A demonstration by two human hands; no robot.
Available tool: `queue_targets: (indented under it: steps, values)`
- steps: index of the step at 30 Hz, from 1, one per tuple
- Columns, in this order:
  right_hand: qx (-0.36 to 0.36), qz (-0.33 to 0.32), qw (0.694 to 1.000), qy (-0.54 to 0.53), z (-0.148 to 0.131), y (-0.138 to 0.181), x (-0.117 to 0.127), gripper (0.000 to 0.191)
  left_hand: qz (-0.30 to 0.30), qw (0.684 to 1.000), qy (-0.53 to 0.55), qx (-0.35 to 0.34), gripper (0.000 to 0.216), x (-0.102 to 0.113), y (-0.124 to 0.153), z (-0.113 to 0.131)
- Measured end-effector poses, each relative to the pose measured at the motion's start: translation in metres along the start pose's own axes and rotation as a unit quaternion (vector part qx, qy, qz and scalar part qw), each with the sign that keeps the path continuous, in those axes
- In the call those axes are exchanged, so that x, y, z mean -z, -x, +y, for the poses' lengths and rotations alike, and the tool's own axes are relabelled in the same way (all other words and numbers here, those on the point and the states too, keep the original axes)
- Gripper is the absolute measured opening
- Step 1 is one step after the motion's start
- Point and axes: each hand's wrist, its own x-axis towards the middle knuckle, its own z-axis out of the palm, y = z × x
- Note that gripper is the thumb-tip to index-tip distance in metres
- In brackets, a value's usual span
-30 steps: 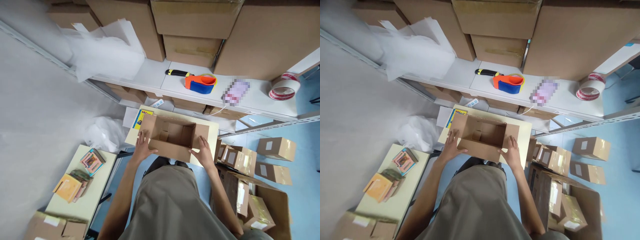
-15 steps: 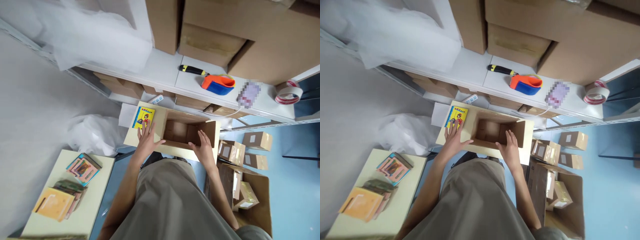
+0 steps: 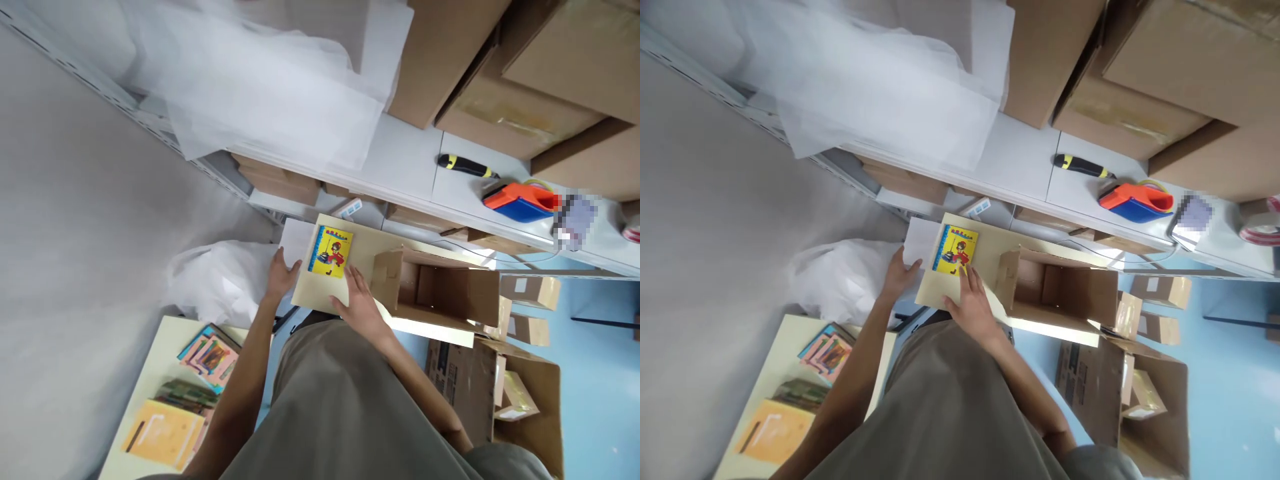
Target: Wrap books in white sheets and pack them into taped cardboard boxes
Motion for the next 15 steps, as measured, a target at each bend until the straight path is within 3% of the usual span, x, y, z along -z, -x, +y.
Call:
queue_targets:
  steps: [3,7,12,15]
  values:
    - [-0.064,-0.012,0.998,-0.020,0.027,-0.040,-0.036,0.089,0.019,0.998,-0.006,0.064,0.091,0.006,-0.043,-0.019]
    - [-0.145,0.023,0.989,-0.023,0.065,-0.079,-0.061,0.078,-0.036,0.992,-0.021,0.122,0.085,0.005,-0.086,-0.027]
    - [-0.206,0.036,0.978,-0.012,0.086,-0.092,-0.067,0.070,-0.065,0.992,-0.024,0.102,0.037,-0.002,-0.102,-0.023]
    - [-0.251,0.026,0.968,-0.001,0.090,-0.092,-0.069,0.073,-0.012,0.996,-0.043,0.083,0.046,-0.008,-0.106,-0.021]
